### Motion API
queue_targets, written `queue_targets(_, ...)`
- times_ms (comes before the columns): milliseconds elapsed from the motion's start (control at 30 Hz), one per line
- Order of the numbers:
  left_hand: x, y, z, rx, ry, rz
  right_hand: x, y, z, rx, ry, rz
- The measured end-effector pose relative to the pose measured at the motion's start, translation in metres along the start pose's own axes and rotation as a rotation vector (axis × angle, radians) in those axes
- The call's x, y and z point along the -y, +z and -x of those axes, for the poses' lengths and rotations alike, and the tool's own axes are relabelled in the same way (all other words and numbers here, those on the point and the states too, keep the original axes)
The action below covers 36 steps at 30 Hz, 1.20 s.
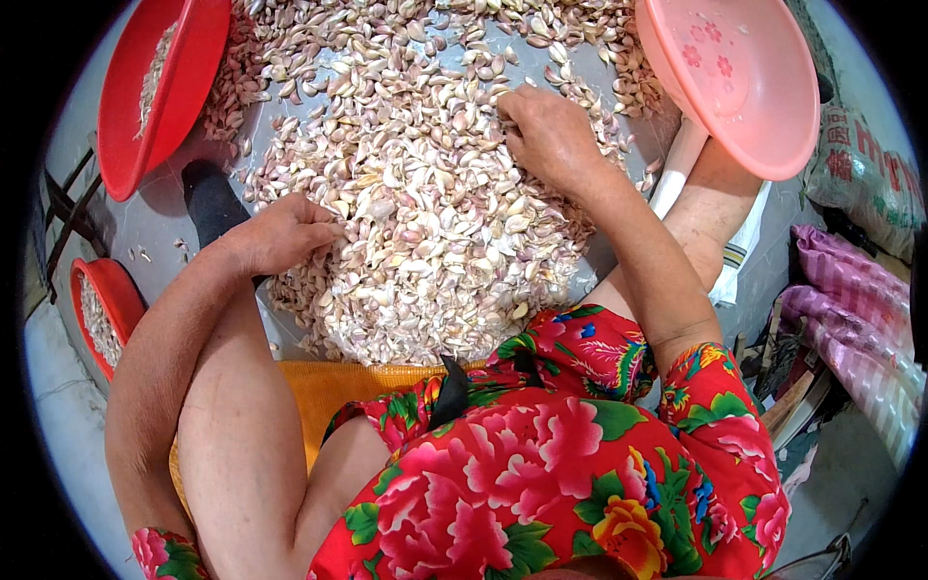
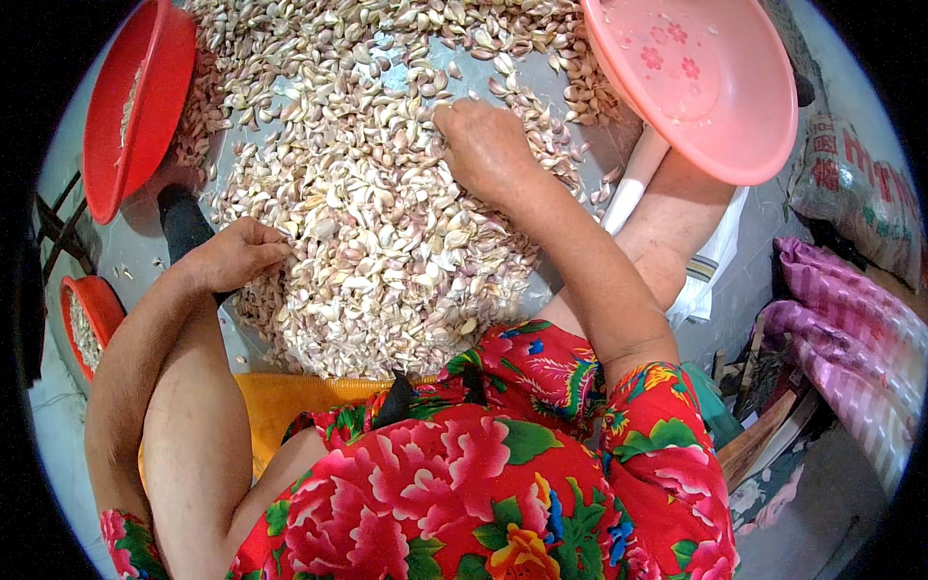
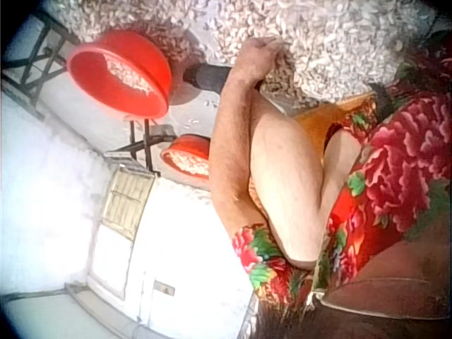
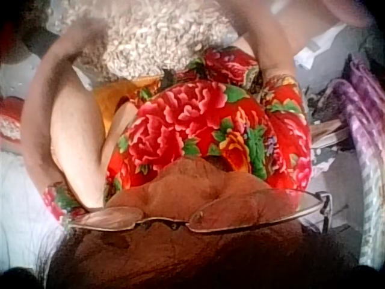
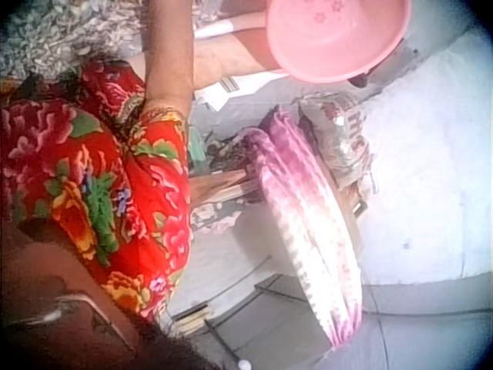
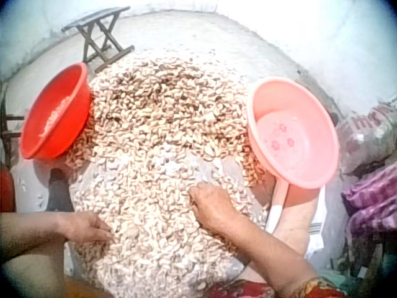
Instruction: The person is peeling garlic cloves by hand, placing the peeled cloves into a pink bowl and collecting the skins in red basins.
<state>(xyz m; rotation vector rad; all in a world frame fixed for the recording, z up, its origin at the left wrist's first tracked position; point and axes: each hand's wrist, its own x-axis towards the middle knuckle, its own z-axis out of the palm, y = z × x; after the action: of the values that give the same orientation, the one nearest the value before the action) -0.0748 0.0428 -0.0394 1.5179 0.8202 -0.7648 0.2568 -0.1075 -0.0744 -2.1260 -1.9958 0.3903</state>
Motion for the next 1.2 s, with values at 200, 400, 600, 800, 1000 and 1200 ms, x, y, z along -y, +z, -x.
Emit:
queue_targets(200,0.010,-0.001,-0.002,-0.004,-0.026,0.090,0.010,-0.002,0.005,-0.029,-0.202,-0.263)
queue_targets(400,0.015,-0.001,-0.005,0.016,-0.007,0.089,0.031,0.010,0.007,-0.011,-0.247,-0.425)
queue_targets(600,0.004,-0.003,0.001,0.024,-0.037,0.044,0.039,0.022,0.002,0.018,-0.308,-0.285)
queue_targets(800,0.004,-0.005,0.006,0.013,-0.047,0.038,0.041,0.014,0.003,0.033,-0.330,-0.257)
queue_targets(1000,0.017,-0.012,0.020,-0.070,-0.063,0.101,0.039,0.007,0.002,0.083,-0.332,-0.302)
queue_targets(1200,0.028,-0.019,0.029,-0.219,0.061,0.208,0.035,0.012,0.007,-0.065,-0.253,-0.396)
